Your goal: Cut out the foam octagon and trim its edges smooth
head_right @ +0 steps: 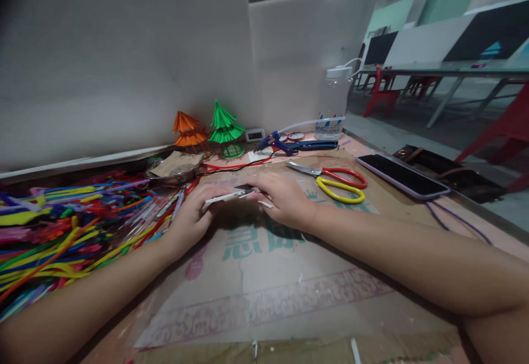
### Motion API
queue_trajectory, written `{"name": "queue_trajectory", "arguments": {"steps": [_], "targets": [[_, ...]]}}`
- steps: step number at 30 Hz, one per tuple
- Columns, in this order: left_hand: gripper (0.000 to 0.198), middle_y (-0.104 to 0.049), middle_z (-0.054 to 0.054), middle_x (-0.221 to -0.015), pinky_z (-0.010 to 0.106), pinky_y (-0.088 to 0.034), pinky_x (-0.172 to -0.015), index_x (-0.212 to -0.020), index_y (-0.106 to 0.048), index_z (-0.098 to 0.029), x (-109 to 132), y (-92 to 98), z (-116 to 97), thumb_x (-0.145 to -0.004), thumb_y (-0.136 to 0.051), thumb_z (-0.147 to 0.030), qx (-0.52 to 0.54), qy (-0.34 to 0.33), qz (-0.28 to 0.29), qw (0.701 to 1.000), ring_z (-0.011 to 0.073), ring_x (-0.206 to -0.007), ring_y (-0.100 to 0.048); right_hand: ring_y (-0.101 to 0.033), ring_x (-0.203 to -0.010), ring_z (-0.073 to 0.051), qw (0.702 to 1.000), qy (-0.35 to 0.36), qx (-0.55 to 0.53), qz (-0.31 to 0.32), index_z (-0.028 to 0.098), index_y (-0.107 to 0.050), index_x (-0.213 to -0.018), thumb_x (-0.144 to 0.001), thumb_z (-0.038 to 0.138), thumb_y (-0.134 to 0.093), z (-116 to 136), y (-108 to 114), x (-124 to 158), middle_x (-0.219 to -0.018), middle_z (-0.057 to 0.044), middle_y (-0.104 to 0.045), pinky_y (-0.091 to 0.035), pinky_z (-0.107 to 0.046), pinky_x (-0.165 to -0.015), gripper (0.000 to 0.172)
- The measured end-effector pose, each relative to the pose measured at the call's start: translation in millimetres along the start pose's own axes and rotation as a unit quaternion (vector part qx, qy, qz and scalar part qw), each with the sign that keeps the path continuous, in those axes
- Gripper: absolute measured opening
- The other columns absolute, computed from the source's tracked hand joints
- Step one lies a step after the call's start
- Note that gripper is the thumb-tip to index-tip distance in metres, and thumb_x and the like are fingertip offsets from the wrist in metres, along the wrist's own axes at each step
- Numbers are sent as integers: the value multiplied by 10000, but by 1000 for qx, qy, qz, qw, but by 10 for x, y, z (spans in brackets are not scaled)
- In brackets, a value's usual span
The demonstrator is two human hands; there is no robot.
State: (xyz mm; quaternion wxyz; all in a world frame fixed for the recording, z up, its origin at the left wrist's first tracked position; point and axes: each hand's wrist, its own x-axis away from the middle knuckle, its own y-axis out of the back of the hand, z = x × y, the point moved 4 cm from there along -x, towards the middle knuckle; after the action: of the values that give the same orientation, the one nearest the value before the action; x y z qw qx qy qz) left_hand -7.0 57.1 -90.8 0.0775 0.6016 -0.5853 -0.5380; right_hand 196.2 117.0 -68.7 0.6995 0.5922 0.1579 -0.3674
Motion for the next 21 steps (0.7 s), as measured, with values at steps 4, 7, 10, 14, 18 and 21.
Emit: {"name": "queue_trajectory", "arguments": {"steps": [4, 7, 10, 14, 18, 21], "targets": [[303, -658, 84, -1117, 403, -469, -972, -1155, -637, -197, 9, -16, 25, -922, -475, -91, -13, -3, 5, 1000, 215, -1083, -589, -627, -841, -215, 999, 29, 37, 15, 160, -635, -1151, -1011, 358, -453, 12, -29, 16, -953, -98, -717, -460, -332, -731, 303], [307, -656, 81, -1114, 400, -473, -964, -1151, -632, -199, 16, -18, 29, -917, -473, -79, -15, -11, 7, 1000, 214, -1077, -591, -604, -768, -204, 997, 43, 53, 19, 145, -646, -1123, -1015, 379, -441, 20, -36, 14, -888, -96, -707, -419, -306, -670, 330], [324, -657, 78, -1127, 405, -475, -966, -1158, -631, -211, 19, -18, 20, -914, -466, -74, -16, -15, 10, 1000, 215, -1086, -592, -594, -747, -193, 997, 45, 57, 23, 154, -649, -1113, -1020, 387, -430, 26, -41, 5, -865, -85, -703, -393, -290, -652, 333], [308, -660, 79, -1113, 419, -482, -962, -1150, -637, -216, 19, -16, 16, -922, -466, -100, -18, -10, 13, 1000, 222, -1078, -602, -594, -744, -194, 997, 40, 65, 30, 152, -653, -1106, -1023, 392, -422, 35, -40, -3, -858, -82, -704, -392, -293, -654, 343], [323, -660, 80, -1119, 432, -477, -968, -1152, -635, -215, 21, -17, 14, -908, -469, -85, -24, -11, 23, 999, 229, -1080, -598, -604, -768, -201, 996, 44, 71, 44, 158, -659, -1104, -1024, 397, -421, 42, -41, 3, -875, -84, -708, -402, -301, -669, 347], [307, -660, 79, -1118, 429, -476, -969, -1138, -640, -209, 22, -16, 7, -916, -464, -92, -35, -11, 30, 999, 230, -1081, -598, -598, -749, -196, 995, 55, 73, 46, 156, -664, -1096, -1028, 396, -414, 42, -44, 11, -850, -80, -705, -392, -300, -659, 353]]}}
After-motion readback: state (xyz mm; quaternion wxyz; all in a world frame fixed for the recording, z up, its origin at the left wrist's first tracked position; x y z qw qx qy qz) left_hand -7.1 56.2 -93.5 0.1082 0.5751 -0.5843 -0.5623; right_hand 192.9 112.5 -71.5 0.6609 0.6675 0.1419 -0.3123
